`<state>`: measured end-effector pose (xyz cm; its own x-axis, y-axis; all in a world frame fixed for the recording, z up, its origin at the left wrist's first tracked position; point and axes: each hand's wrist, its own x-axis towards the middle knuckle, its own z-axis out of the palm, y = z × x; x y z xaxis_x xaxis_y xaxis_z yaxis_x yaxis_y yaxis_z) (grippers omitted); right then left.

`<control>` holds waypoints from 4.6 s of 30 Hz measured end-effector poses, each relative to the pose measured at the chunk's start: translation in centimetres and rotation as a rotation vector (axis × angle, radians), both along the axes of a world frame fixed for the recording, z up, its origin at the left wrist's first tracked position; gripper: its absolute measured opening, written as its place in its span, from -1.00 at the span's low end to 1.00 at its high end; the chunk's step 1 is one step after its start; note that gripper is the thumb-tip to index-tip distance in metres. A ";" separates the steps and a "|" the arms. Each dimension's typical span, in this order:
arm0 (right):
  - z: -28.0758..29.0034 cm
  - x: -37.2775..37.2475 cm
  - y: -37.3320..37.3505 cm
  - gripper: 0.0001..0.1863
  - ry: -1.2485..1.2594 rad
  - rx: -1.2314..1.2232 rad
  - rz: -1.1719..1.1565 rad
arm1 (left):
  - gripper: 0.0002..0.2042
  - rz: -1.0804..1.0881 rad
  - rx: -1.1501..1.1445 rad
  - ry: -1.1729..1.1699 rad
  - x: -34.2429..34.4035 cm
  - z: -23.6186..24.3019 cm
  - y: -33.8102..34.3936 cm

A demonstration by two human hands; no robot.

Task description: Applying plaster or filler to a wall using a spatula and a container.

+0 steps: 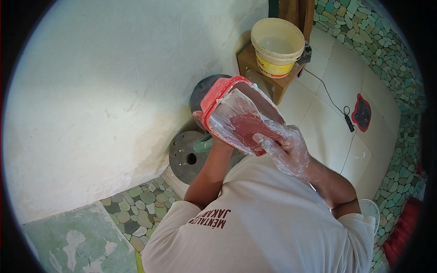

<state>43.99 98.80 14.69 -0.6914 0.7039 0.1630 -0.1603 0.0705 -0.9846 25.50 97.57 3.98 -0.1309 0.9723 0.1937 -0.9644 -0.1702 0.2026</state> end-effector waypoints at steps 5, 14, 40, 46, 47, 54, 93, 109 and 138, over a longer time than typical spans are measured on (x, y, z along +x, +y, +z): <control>0.2 -0.2 0.5 -0.79 0.034 -0.323 0.070 | 0.08 0.117 -0.108 0.062 -1.5 -0.8 -1.1; 2.0 -3.0 -1.1 -0.78 -0.018 -0.600 -0.046 | 0.00 0.167 -0.159 0.039 -5.3 -1.4 -3.9; 4.3 -17.7 -7.4 -0.80 -0.119 -0.314 0.076 | -0.21 0.222 -0.131 0.076 -18.1 -1.2 -8.5; 3.6 -18.0 -7.7 -0.83 -0.146 -0.497 0.052 | -0.07 0.310 -0.276 0.185 -18.6 0.8 -9.7; 3.4 -18.2 -7.8 -0.83 -0.147 -0.520 0.037 | -0.07 0.336 -0.316 0.210 -18.5 1.5 -9.8; 1.3 -19.4 -8.5 -0.81 0.081 -0.795 0.031 | -0.10 0.431 -0.323 0.362 -18.6 4.5 -10.4; -29.0 -22.2 25.2 -0.73 0.289 -1.215 -0.339 | -0.30 0.346 -0.409 0.089 -16.7 1.3 -7.9; -53.2 -25.1 31.3 -0.72 0.197 -1.421 -0.292 | -0.44 0.356 -0.629 0.014 -14.8 -1.5 1.3; -59.4 -30.8 31.8 -0.74 -0.012 -1.078 -0.428 | -0.54 0.390 -0.693 -0.025 -18.6 -5.5 2.9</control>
<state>13.19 130.61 -44.69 -0.3606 0.6501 -0.6688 -0.3163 -0.7598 -0.5681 6.87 100.46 -1.55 -0.4827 0.7537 -0.4461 -0.8671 -0.3395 0.3646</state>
